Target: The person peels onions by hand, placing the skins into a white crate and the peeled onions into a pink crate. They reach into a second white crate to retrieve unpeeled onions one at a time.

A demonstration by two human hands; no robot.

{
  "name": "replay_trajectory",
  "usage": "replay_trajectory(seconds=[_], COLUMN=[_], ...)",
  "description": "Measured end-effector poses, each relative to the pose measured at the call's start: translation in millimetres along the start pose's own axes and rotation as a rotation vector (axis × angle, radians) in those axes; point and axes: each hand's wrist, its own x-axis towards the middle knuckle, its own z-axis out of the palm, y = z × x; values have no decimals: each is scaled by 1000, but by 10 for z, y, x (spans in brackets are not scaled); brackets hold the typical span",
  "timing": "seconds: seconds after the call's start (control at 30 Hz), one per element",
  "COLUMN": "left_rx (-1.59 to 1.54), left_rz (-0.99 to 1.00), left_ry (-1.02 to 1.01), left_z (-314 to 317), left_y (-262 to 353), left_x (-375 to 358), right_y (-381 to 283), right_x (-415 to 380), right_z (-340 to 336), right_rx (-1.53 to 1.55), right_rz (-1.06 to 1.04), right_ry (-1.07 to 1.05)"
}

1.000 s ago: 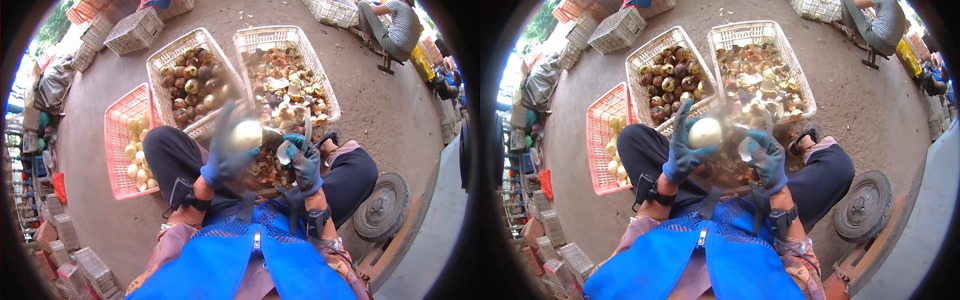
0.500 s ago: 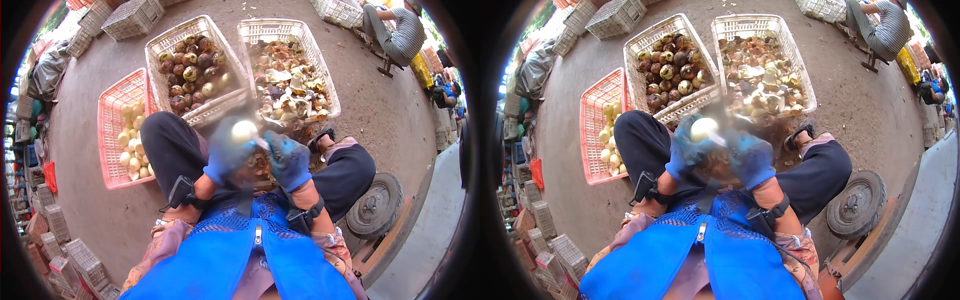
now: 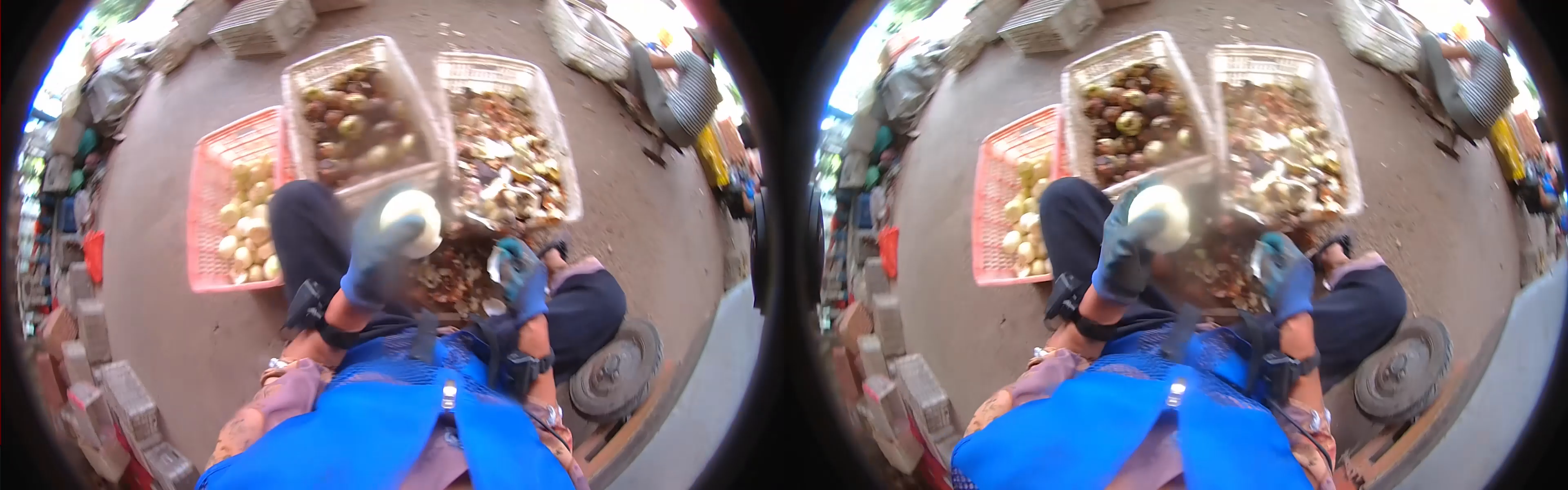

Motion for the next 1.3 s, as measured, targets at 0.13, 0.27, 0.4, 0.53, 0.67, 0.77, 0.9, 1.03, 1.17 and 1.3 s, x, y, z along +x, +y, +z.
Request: replay_trajectory(seconds=[0.13,0.27,0.4,0.53,0.67,0.77,0.9,1.03,1.17,1.3], left_rx=[637,143,46,-2,-58,16,148,46,277,979], left_rz=[571,518,279,73,250,334,405,218,132,-23], left_ry=[334,573,637,1031,773,592,436,251,101,58], left_z=[-951,-1690,-3298,-3300,-2902,-2249,-1360,-1242,-1434,-1516], left_y=[307,1176,1226,1022,877,887,871,746,1058,990], left_x=[130,108,226,121,240,480,668,976,1732,2681], right_y=[75,-8,-46,-93,-274,-368,-946,-357,-141,-394], right_x=[-212,-189,-199,-255,73,865,1353,940,448,460], right_z=[69,29,87,142,335,606,1007,1039,440,90], right_rx=[421,445,519,498,586,2,-12,-236,320,560], right_rz=[372,412,473,503,430,-45,104,-327,247,597], right_ry=[-6,0,23,-21,-83,-203,-130,-141,-231,-49])
